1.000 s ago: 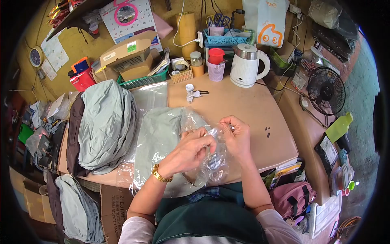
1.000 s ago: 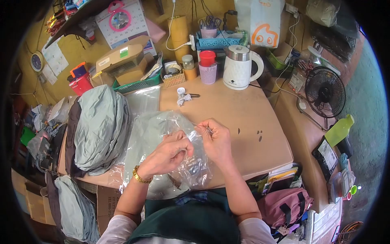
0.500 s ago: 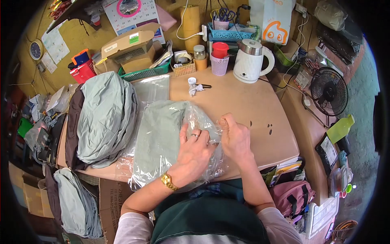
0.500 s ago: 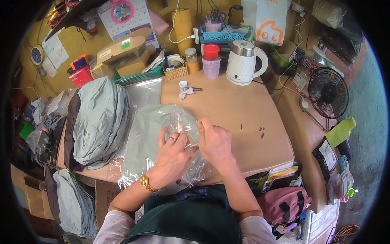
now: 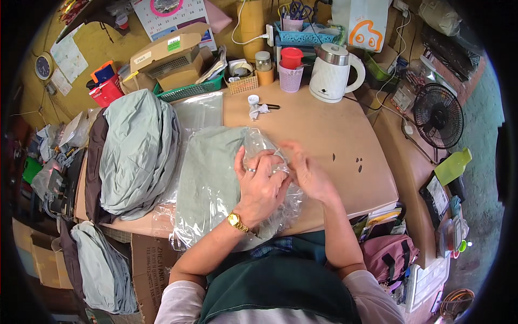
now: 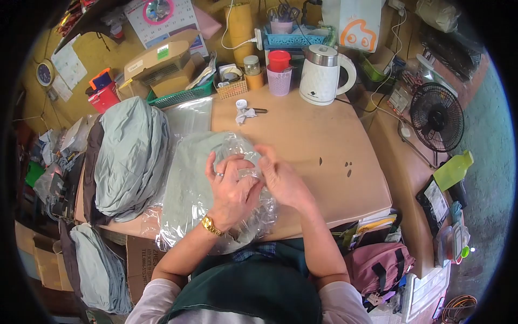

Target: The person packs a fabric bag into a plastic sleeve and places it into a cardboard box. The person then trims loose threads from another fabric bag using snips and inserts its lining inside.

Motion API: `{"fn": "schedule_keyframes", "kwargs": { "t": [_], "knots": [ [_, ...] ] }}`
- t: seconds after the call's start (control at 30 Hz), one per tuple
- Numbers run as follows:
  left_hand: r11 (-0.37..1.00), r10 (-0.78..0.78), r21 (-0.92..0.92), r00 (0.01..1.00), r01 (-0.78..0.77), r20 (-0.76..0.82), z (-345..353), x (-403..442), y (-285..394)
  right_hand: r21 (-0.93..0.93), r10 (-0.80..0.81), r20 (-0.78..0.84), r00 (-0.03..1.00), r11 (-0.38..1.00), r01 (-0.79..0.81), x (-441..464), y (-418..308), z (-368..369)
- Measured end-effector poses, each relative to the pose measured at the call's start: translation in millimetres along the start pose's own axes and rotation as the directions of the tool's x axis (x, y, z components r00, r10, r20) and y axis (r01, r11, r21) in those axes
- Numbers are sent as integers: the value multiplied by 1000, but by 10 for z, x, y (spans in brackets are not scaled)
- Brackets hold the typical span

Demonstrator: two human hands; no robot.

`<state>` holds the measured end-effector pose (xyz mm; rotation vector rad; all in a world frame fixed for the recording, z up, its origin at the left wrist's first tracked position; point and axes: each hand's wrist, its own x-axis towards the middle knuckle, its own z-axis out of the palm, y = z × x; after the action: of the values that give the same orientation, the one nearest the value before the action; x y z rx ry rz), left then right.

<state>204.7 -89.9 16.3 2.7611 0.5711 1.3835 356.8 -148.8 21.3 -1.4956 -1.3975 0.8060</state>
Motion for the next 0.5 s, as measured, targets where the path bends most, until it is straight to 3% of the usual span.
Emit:
{"fn": "schedule_keyframes", "kwargs": {
  "t": [0.07,0.1,0.13,0.17,0.2,0.23,0.27,0.3,0.37,0.4,0.43,0.47,0.5],
  "knots": [
    [997,-68,-41,998,68,0,-48,25,50,129,99,-262,960,989,-66,5,-122,-30],
    [997,-68,-43,998,68,4,-64,25,60,132,102,-263,959,989,-69,4,-66,-38],
    [988,-121,-98,992,123,32,-90,15,56,469,115,-276,954,883,29,7,41,-47],
    [972,-172,-150,983,180,62,-112,1,41,741,130,-283,950,658,131,17,143,-48],
    [972,-174,-148,983,182,65,-132,-19,16,744,133,-281,950,656,128,26,237,-32],
    [851,-221,-443,957,283,187,-159,-48,-10,869,123,-222,967,475,139,20,323,-9],
    [631,-225,-675,923,382,313,-186,-74,-40,953,100,-169,981,273,136,7,382,-2],
    [629,-225,-676,922,384,315,-228,-95,-76,953,102,-168,980,272,135,-5,394,-12],
    [109,-390,-776,745,622,542,-345,-121,-151,940,5,-188,982,291,179,-16,409,-18],
    [111,-389,-775,745,622,542,-404,-113,-179,940,4,-189,982,289,179,-71,308,-12],
    [513,-374,-650,827,562,419,-472,-89,-201,755,-28,-244,969,623,208,-166,104,1],
    [819,-301,-397,899,414,317,-534,-60,-196,459,-77,-283,956,864,205,-210,-34,25],
    [818,-305,-394,897,418,319,-607,-13,-141,463,-75,-279,957,863,202,-195,-82,56]
  ]
}}
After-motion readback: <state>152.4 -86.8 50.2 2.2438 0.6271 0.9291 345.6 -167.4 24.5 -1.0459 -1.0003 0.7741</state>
